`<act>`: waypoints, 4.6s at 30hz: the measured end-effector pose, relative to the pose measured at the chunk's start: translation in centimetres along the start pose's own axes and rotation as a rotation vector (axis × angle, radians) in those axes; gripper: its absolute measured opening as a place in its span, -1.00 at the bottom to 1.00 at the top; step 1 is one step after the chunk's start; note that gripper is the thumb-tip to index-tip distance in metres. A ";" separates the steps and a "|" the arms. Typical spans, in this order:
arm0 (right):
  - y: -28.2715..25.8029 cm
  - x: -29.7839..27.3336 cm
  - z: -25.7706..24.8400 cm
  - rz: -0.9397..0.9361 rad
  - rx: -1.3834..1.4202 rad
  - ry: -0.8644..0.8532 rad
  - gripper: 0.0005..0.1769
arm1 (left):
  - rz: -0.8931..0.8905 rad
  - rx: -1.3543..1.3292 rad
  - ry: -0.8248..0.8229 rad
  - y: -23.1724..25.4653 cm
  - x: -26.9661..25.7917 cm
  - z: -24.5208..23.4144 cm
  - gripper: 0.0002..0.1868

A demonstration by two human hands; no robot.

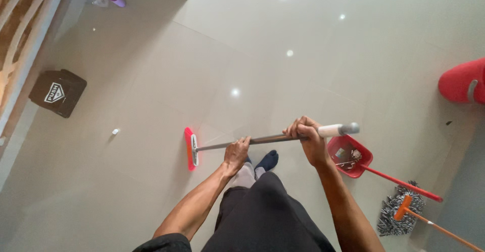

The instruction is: The person sweeps debris from a tiled floor into a red dustpan using a small broom, moving the broom back and forth to gather the material.

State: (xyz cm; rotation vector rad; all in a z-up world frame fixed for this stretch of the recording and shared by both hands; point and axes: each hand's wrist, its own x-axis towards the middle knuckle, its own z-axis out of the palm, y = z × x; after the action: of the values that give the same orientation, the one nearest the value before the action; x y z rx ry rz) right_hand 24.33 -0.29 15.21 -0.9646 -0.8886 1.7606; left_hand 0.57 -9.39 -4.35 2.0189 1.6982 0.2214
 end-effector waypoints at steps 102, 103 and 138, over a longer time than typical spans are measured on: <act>9.0 -3.4 -6.9 -0.055 -1.006 0.592 -0.69 | 0.603 -1.266 0.015 28.7 -0.1 -32.6 -0.37; 8.5 -3.9 -6.9 -0.068 -1.006 0.590 -0.69 | 0.576 -1.356 0.042 28.6 -0.1 -32.9 -0.38; 5.0 -0.8 -16.1 -0.191 -1.148 0.754 -0.59 | 0.459 -1.605 0.362 27.1 -0.2 -25.7 -0.62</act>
State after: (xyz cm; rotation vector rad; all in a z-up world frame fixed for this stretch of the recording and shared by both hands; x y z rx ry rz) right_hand 36.98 -0.14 4.07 -1.9818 -1.3876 0.4761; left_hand 13.43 -5.79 30.52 0.9999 0.5647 1.5539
